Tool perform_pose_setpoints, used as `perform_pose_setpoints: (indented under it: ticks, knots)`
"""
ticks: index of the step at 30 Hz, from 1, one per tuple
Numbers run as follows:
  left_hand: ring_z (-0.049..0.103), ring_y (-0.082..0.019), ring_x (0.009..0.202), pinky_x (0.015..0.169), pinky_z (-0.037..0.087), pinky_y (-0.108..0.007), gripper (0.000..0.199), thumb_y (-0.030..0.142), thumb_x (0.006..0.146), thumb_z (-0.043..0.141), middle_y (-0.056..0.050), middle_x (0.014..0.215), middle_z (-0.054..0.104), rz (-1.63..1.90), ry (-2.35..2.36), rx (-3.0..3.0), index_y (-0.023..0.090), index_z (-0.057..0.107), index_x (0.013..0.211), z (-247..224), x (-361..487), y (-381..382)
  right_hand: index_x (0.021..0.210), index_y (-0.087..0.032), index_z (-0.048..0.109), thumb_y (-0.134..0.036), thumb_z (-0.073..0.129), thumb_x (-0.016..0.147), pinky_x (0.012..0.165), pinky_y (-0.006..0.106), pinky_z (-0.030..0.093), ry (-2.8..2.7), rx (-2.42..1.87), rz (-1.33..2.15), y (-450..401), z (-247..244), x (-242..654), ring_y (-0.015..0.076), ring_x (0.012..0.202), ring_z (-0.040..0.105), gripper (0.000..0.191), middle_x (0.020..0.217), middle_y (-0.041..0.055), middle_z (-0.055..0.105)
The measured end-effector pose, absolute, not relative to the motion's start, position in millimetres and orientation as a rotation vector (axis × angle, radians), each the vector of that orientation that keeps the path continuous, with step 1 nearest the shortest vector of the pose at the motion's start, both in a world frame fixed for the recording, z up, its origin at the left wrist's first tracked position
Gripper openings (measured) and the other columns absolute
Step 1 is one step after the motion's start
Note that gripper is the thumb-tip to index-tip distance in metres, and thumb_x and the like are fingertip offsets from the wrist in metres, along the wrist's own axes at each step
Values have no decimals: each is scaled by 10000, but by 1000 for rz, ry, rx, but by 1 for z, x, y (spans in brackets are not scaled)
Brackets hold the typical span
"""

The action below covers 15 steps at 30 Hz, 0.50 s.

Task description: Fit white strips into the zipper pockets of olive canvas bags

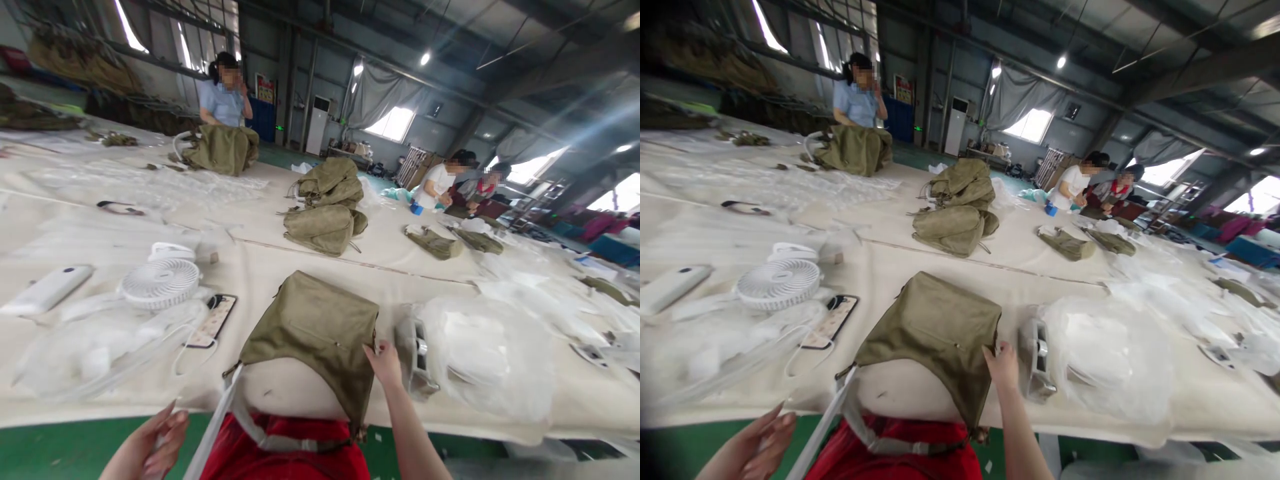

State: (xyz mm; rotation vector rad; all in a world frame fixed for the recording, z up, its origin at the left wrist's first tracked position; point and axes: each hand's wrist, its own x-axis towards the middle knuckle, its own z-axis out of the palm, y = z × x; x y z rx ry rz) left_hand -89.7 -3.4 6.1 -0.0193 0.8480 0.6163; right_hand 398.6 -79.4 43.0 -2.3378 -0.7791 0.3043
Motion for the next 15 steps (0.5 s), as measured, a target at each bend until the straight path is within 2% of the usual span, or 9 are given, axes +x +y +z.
perform_pose_setpoints:
  ticks: [3,5,7,10,13,15]
  knots:
    - [231,-3,289,304,150,-125,242,298,752,655,89,481,271,625,777,-91,166,472,663,12,-78,-11,877,-144,655,-483,737,547,841,440,468,-694,-2330,628,-101,21,390,386,1000,613,480,937,193,685]
    - [221,0,287,308,138,-122,236,287,768,639,95,481,244,618,754,-91,159,472,663,11,-72,-16,833,-167,661,-488,726,574,832,424,492,-551,-2089,954,-104,19,370,359,999,628,418,922,165,705]
    - [217,2,290,312,134,-121,222,277,778,628,97,483,240,619,751,-69,152,481,669,9,-70,-18,867,-170,671,-498,690,638,822,403,516,-355,-1750,1301,-100,29,352,316,980,648,400,944,144,714]
    - [217,4,300,318,128,-120,200,277,796,609,91,485,282,629,769,-1,141,505,691,9,-73,-11,933,-153,672,-461,616,747,813,385,536,-181,-1332,1571,-80,70,342,270,926,672,365,942,129,719]
    - [207,-4,302,320,110,-129,202,286,828,560,88,475,305,646,808,95,138,513,698,20,-73,5,927,-133,668,-351,544,827,779,328,549,-188,-1127,1539,-52,133,343,215,831,690,270,839,103,725]
    - [209,-10,305,326,113,-135,199,269,845,524,86,471,323,666,851,172,138,506,695,28,-69,17,886,-123,659,-273,487,871,705,255,558,-214,-1025,1515,-34,181,341,158,706,685,229,726,69,710]
